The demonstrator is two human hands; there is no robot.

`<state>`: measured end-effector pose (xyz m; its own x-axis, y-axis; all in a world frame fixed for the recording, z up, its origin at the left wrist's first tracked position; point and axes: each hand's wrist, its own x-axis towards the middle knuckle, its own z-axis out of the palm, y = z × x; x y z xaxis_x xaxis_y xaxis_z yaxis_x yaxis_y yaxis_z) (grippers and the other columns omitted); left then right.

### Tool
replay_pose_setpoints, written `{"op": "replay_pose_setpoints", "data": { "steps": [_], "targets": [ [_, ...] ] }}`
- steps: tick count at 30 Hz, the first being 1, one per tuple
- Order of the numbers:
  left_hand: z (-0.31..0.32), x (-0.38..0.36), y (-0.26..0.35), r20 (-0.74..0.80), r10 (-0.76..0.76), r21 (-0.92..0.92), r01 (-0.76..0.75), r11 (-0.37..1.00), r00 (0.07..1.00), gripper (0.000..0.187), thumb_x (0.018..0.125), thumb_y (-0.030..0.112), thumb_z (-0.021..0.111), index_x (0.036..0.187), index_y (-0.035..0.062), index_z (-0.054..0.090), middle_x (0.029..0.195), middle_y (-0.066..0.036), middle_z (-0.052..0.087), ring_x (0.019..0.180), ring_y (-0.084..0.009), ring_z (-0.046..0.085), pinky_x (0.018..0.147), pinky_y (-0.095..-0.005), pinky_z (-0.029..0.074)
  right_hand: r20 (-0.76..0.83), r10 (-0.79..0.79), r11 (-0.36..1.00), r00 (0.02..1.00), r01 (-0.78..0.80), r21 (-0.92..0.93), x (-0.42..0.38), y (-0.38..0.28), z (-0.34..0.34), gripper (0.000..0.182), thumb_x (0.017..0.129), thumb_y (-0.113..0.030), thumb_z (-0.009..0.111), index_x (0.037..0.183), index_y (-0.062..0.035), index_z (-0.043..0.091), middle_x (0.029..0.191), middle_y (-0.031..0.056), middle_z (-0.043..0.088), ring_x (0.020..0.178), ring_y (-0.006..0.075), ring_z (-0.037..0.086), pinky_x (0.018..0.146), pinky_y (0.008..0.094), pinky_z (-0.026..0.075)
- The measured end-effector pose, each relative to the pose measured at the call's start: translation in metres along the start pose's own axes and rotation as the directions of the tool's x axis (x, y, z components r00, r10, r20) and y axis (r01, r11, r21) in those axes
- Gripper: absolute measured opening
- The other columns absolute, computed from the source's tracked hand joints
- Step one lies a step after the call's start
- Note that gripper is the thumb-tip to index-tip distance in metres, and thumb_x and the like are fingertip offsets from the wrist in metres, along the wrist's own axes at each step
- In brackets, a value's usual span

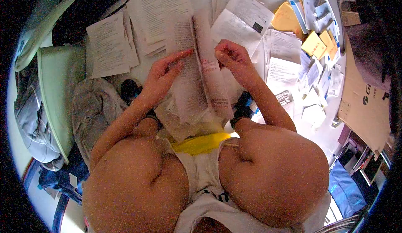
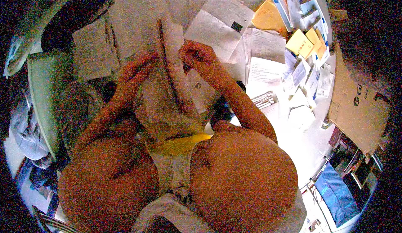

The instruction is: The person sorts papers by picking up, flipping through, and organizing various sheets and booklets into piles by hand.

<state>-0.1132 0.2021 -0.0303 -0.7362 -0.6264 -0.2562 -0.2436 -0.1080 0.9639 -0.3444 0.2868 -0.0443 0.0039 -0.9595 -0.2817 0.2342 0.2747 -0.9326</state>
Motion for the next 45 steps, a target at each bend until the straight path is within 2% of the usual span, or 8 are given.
{"op": "replay_pose_setpoints", "data": {
  "steps": [7, 10, 13, 19, 22, 24, 28, 45],
  "targets": [
    [0.001, 0.0, -0.005, -0.061, -0.187, -0.181, 0.174, 0.968, 0.98, 0.046, 0.093, 0.028, 0.057, 0.131, 0.0015, 0.053, 0.12, -0.009, 0.061, 0.112, -0.0137, 0.052, 0.098, -0.0289, 0.039, -0.025, -0.03, 0.999, 0.999, 0.029, -0.026, 0.0, 0.014, 0.005, 0.012, 0.095, -0.018, 0.057, 0.092, -0.0071, 0.054, 0.079, -0.0033, 0.05, 0.07, 0.006, 0.05, 0.06, 0.022, 0.045],
    [-0.002, 0.0, -0.006, -0.169, -0.072, 0.224, 0.109, 0.969, 0.983, 0.047, 0.093, 0.027, 0.058, 0.132, 0.0017, 0.052, 0.118, -0.009, 0.061, 0.111, -0.0157, 0.053, 0.097, -0.0298, 0.04, -0.094, -0.07, 0.996, 0.993, 0.065, -0.059, -0.001, 0.014, -0.002, 0.014, 0.096, -0.019, 0.057, 0.093, -0.0052, 0.055, 0.078, -0.0012, 0.053, 0.068, 0.0077, 0.053, 0.059, 0.0237, 0.047],
    [-0.005, -0.003, -0.017, -0.14, -0.377, -0.205, 0.346, 0.916, 0.915, 0.045, 0.092, 0.017, 0.058, 0.133, 0.0011, 0.05, 0.121, -0.01, 0.059, 0.112, -0.0178, 0.053, 0.099, -0.0307, 0.04, -0.185, -0.065, 0.998, 0.981, 0.067, 0.005, -0.003, 0.01, -0.011, 0.014, 0.096, -0.019, 0.056, 0.091, -0.0061, 0.054, 0.075, -0.0019, 0.05, 0.065, 0.007, 0.05, 0.056, 0.0231, 0.044],
    [0.012, 0.006, 0.007, -0.632, 0.272, 0.124, -0.252, 0.96, 0.726, 0.049, 0.088, -0.002, 0.05, 0.136, 0.0031, 0.047, 0.128, -0.011, 0.055, 0.114, -0.0179, 0.052, 0.101, -0.0306, 0.038, -0.175, -0.042, 0.999, 0.984, 0.039, -0.022, -0.009, 0.012, -0.01, 0.015, 0.097, -0.02, 0.054, 0.09, -0.0066, 0.053, 0.073, -0.002, 0.048, 0.064, 0.0072, 0.049, 0.057, 0.0228, 0.043],
    [-0.002, -0.004, -0.016, -0.103, -0.076, -0.172, 0.058, 0.983, 0.992, 0.046, 0.089, -0.002, 0.049, 0.134, 0.0039, 0.05, 0.126, -0.009, 0.057, 0.115, -0.0145, 0.05, 0.1, -0.0289, 0.039, -0.127, 0.069, 0.996, 0.989, -0.062, 0.057, -0.009, 0.01, 0.001, 0.01, 0.098, -0.017, 0.051, 0.095, -0.0071, 0.05, 0.085, -0.0028, 0.051, 0.078, 0.0058, 0.052, 0.069, 0.0211, 0.045],
    [0.003, -0.004, -0.019, -0.077, 0.048, 0.086, -0.041, 0.995, 0.996, 0.038, 0.092, 0.002, 0.047, 0.129, 0.003, 0.055, 0.116, -0.005, 0.062, 0.106, -0.0115, 0.053, 0.091, -0.0259, 0.043, 0.034, 0.086, 0.993, 0.996, -0.088, 0.082, -0.006, 0.012, 0.014, 0.013, 0.098, -0.019, 0.051, 0.097, -0.006, 0.05, 0.088, -0.001, 0.054, 0.081, 0.0092, 0.055, 0.069, 0.023, 0.048],
    [0.005, -0.008, -0.007, -0.019, -0.28, -0.075, 0.278, 0.958, 0.96, 0.032, 0.097, 0.014, 0.047, 0.124, 0.001, 0.059, 0.103, -0.002, 0.064, 0.094, -0.0094, 0.055, 0.081, -0.0249, 0.046, 0.126, 0.046, 0.999, 0.991, -0.047, -0.002, -0.001, 0.032, 0.035, 0.013, 0.097, -0.017, 0.054, 0.102, -0.0056, 0.05, 0.091, -0.0006, 0.054, 0.081, 0.0093, 0.055, 0.069, 0.0238, 0.049],
    [0.007, -0.014, -0.016, -0.001, -0.226, -0.144, 0.224, 0.964, 0.974, 0.037, 0.1, 0.032, 0.047, 0.106, -0.0007, 0.062, 0.082, -0.001, 0.06, 0.075, -0.009, 0.053, 0.07, -0.0254, 0.047, 0.115, -0.114, 0.974, 0.987, 0.134, -0.181, -0.007, 0.013, 0.03, 0.028, 0.086, -0.016, 0.069, 0.096, -0.009, 0.044, 0.085, 0.0006, 0.049, 0.077, 0.0085, 0.053, 0.068, 0.0242, 0.049]
  ]
}}
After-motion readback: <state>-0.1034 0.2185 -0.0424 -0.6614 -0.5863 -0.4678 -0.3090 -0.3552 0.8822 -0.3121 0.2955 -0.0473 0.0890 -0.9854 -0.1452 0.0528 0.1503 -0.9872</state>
